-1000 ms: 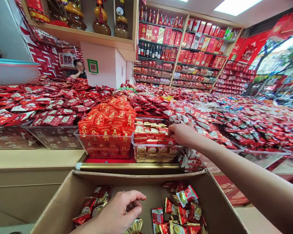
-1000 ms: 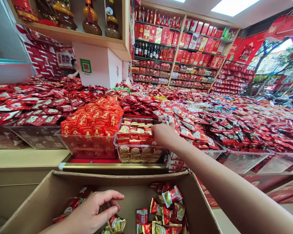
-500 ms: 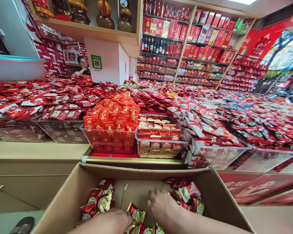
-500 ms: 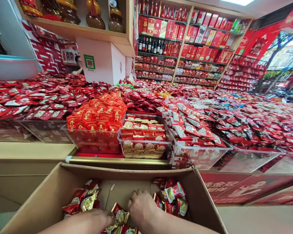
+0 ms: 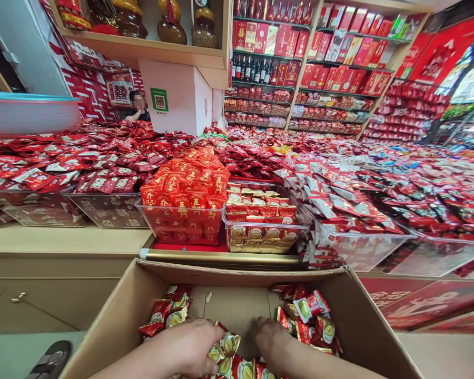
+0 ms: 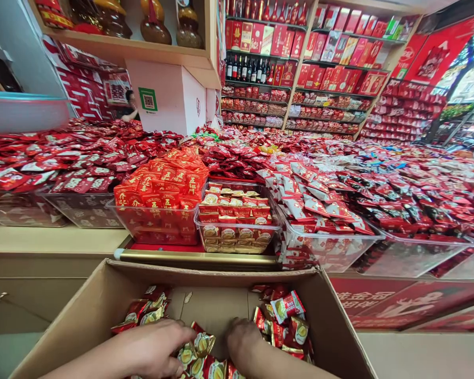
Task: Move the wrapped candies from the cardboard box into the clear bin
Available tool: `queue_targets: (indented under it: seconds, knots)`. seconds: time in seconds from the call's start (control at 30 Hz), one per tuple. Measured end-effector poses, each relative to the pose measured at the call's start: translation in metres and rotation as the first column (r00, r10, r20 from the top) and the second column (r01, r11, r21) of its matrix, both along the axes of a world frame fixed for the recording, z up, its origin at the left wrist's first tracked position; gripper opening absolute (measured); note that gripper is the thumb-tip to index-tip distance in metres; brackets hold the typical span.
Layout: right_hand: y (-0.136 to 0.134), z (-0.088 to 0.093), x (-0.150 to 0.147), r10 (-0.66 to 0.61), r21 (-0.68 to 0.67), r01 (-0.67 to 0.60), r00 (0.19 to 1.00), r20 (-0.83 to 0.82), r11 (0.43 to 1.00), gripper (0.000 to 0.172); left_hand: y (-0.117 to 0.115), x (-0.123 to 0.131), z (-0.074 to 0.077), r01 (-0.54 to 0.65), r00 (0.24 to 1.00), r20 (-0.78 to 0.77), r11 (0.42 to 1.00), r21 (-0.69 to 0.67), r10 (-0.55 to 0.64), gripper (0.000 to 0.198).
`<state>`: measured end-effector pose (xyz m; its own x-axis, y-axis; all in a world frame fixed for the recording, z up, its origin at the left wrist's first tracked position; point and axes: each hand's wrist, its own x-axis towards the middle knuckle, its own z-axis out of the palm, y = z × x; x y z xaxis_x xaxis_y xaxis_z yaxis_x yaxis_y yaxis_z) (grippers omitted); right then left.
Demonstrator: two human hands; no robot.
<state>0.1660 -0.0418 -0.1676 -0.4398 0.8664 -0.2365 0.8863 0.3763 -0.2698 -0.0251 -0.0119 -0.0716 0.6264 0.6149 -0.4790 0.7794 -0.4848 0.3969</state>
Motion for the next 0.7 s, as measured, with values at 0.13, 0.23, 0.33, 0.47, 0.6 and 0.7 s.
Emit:
queue_targets:
  seconds: [0.13, 0.23, 0.33, 0.47, 0.6, 0.7]
  knots:
    - [0.007, 0.022, -0.001, 0.033, -0.092, -0.007, 0.958, 0.285, 0.996, 0.017, 0.004, -0.002, 0.009, -0.022, 0.999, 0.05, 1.0, -0.002, 0.022, 0.043]
    - [0.014, 0.058, 0.001, 0.03, -0.04, -0.02, 0.965, 0.261, 0.999, 0.015, 0.005, 0.0, 0.017, -0.04, 0.994, 0.107, 0.999, 0.014, 0.038, 0.048]
    - [0.018, 0.101, 0.005, 0.045, 0.002, -0.045, 0.998, 0.051, 0.999, 0.019, 0.005, 0.007, 0.025, -0.08, 0.956, 0.279, 0.995, -0.057, 0.092, 0.048]
    - [0.019, 0.143, 0.015, -0.037, -0.063, 0.016, 0.934, -0.356, 0.998, 0.017, 0.004, 0.019, 0.032, -0.077, 0.85, 0.485, 0.958, -0.275, 0.208, 0.026]
    - [0.019, 0.154, 0.029, -0.22, -0.298, 0.041, 0.772, -0.597, 0.954, 0.026, 0.007, 0.024, 0.039, -0.129, 0.75, 0.554, 0.902, -0.412, 0.36, 0.029]
    - [0.019, 0.151, 0.036, -0.286, -0.379, 0.02, 0.694, -0.661, 0.925, 0.029, 0.008, 0.024, 0.042, -0.18, 0.62, 0.588, 0.824, -0.537, 0.519, 0.026]
